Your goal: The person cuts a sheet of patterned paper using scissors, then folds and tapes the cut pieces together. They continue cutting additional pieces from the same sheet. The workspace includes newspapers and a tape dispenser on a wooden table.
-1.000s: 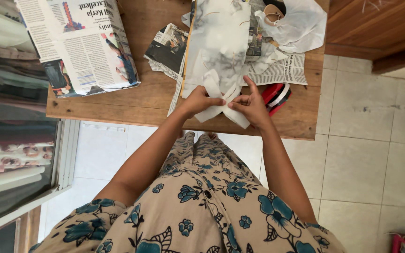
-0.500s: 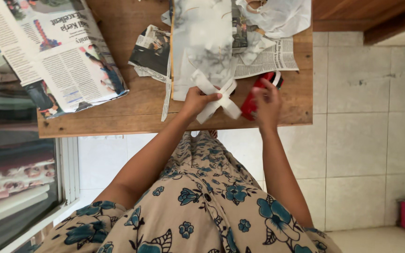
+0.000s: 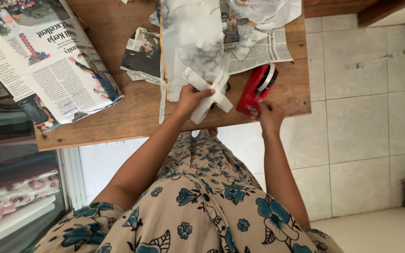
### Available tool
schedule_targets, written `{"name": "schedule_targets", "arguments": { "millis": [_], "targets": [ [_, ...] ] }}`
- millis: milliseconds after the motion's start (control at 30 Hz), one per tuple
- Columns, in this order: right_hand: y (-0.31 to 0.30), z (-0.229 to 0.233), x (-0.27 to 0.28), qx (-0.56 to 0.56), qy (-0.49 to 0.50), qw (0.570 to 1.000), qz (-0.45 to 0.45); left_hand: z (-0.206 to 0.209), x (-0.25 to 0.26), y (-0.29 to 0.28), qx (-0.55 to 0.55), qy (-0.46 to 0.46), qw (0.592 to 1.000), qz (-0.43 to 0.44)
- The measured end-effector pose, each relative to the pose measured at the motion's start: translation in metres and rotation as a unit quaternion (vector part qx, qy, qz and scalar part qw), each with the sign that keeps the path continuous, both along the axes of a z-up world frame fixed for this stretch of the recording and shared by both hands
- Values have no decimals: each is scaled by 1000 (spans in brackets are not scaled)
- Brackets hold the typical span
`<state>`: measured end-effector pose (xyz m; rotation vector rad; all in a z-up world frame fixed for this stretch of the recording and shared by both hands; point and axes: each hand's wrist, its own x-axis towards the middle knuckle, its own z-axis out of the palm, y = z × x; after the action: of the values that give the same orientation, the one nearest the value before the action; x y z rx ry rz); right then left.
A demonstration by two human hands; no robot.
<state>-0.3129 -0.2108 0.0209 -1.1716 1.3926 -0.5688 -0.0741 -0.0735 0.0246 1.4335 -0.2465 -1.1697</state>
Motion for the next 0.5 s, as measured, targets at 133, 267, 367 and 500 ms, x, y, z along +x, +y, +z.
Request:
{"name": "schedule_targets", "arguments": {
  "millis": [133,267,367,500],
  "targets": [
    [9,4,7,17,-29,999,-19,-1,0,0,0,0,1000,-1],
    [7,0,6,21,-19,1000,-7,-2,2,1,10,-8,1000,-3],
    [2,-8,2,20,-2,1000,11,-4,3,2,2,-1,1000,0],
    [-7,-15,-2,32,-7,999,30,-6,6,2,3,-4,1000,2]
  ]
}}
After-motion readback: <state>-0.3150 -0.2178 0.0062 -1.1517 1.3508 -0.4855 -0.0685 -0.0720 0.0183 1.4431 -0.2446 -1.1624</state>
